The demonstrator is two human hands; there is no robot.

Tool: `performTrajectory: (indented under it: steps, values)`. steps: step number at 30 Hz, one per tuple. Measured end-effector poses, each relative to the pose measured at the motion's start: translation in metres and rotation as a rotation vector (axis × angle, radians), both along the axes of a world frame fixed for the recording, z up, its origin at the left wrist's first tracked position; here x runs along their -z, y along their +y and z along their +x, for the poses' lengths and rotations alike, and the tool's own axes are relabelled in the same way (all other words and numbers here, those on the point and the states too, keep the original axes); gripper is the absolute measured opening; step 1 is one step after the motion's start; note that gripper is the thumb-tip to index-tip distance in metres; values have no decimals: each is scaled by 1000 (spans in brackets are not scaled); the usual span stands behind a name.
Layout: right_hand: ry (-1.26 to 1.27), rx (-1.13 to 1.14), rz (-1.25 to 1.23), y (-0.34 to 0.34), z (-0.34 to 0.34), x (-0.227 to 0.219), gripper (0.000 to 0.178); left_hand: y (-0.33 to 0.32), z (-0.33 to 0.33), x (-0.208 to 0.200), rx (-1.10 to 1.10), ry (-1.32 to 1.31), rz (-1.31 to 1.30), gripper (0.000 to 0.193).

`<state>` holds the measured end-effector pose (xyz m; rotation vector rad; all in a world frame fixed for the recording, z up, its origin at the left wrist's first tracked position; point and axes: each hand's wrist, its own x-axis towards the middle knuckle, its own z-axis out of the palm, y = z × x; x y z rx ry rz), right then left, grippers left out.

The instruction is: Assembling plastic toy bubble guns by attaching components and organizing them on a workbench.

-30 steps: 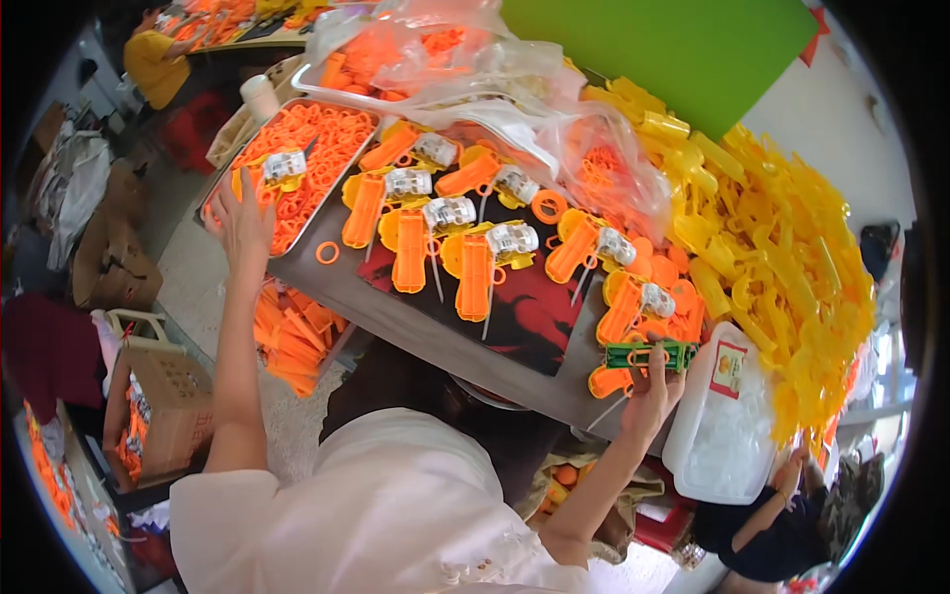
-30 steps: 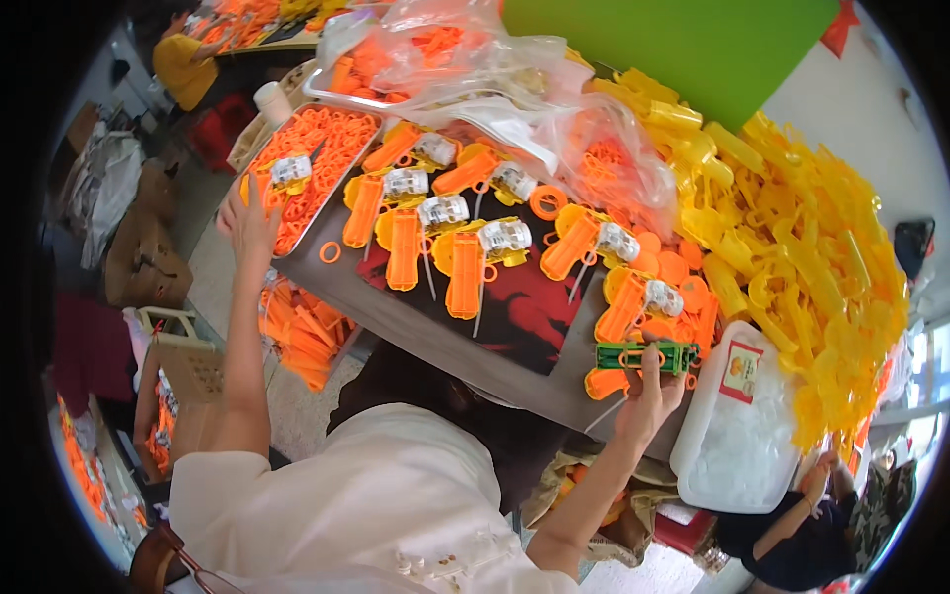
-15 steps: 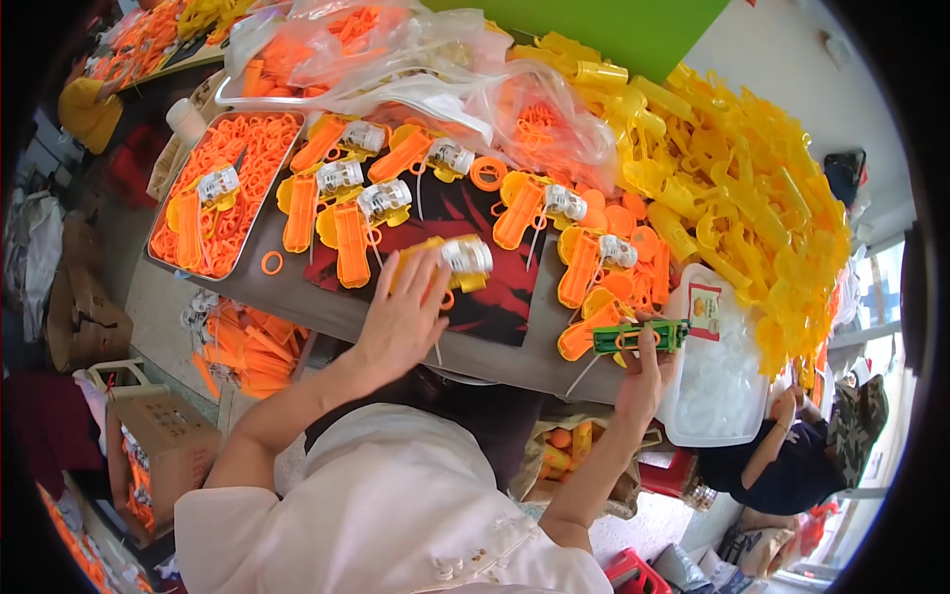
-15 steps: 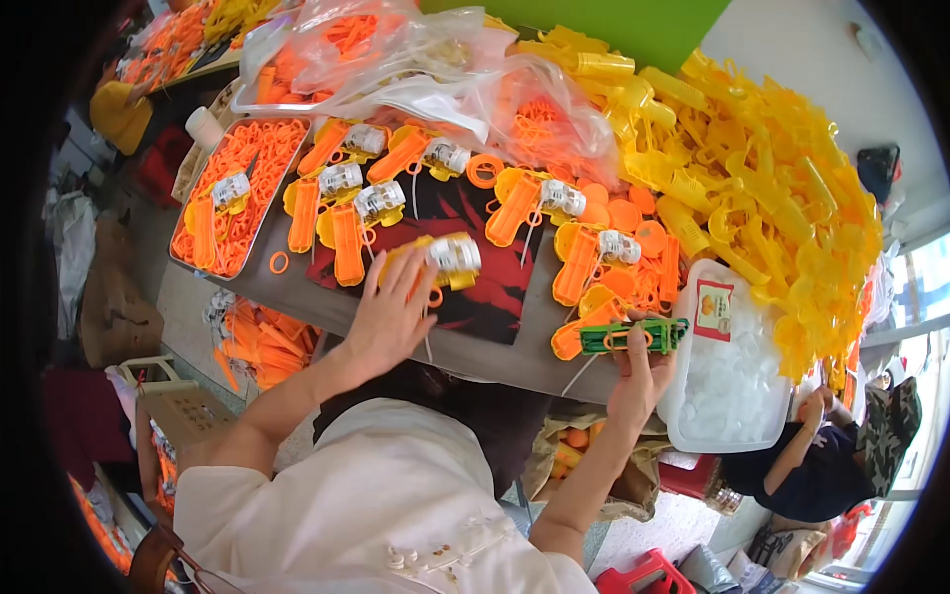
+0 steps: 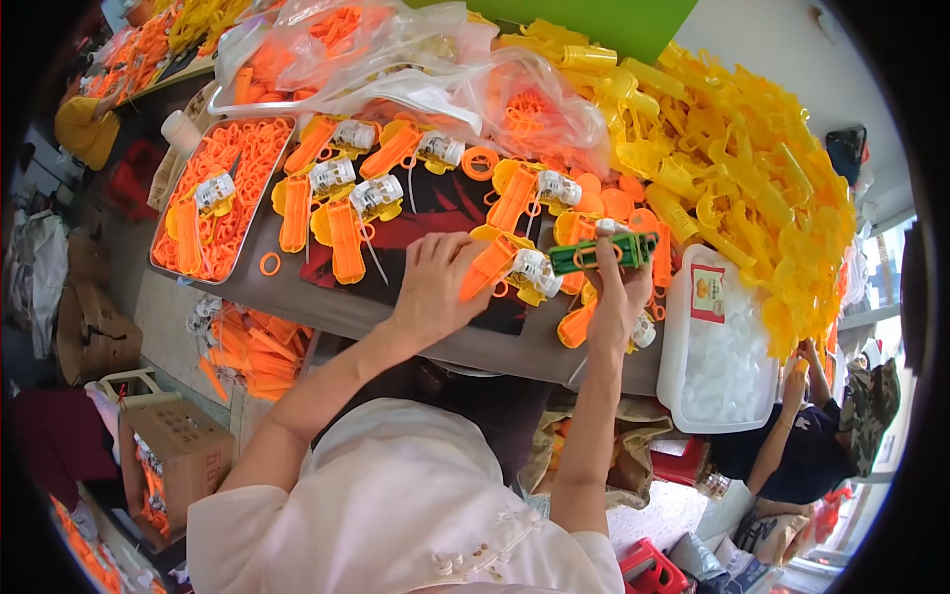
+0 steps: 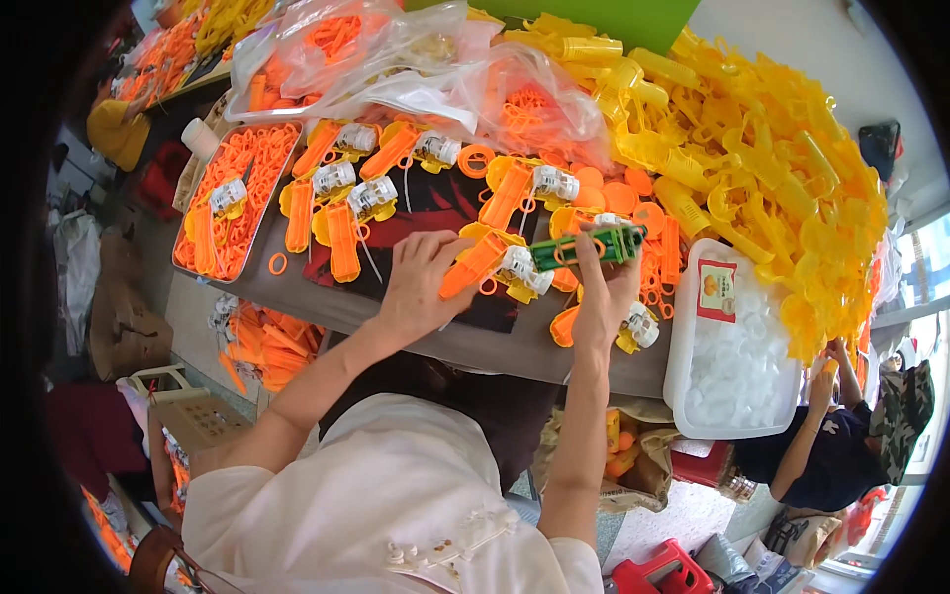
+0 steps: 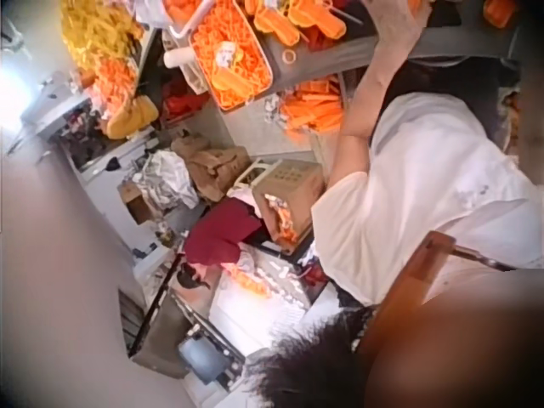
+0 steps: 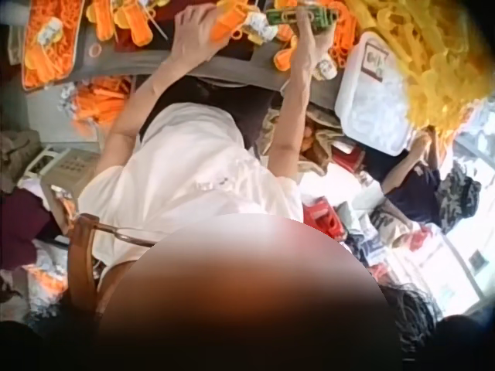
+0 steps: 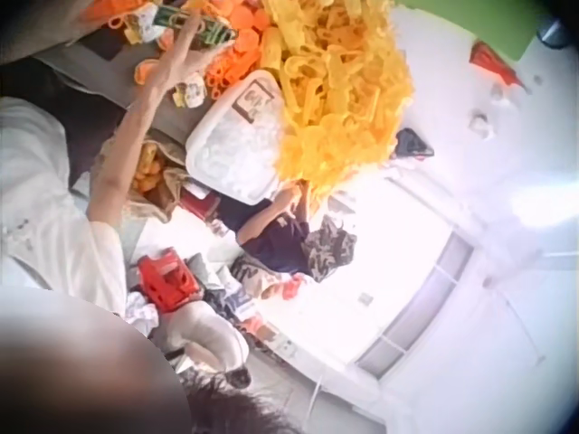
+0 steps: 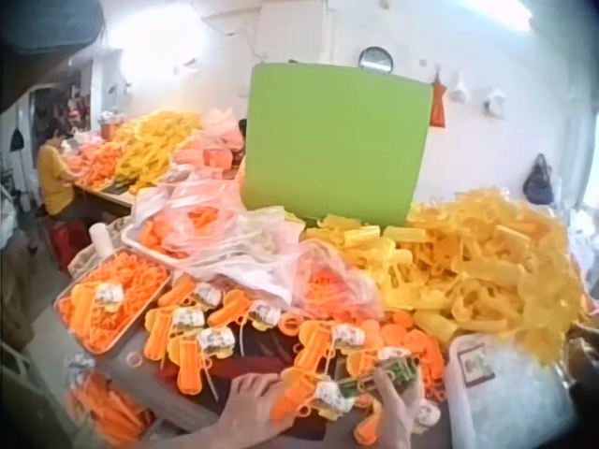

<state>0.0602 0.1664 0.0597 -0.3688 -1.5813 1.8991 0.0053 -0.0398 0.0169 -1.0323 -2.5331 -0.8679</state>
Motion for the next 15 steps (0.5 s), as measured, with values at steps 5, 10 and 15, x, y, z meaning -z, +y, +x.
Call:
performTrajectory:
  steps: [5, 10, 15]
  values:
    - [-105, -115, 280, -8, -35, 13, 24, 21, 8, 8, -82, 33, -19, 58]
    - [-166, -142, 354, -18, -52, 13, 26, 24, -2, 7, -97, 61, -34, 49]
    - [-278, -180, 451, -16, -61, 8, 28, 30, -9, 4, -92, 72, -117, 38]
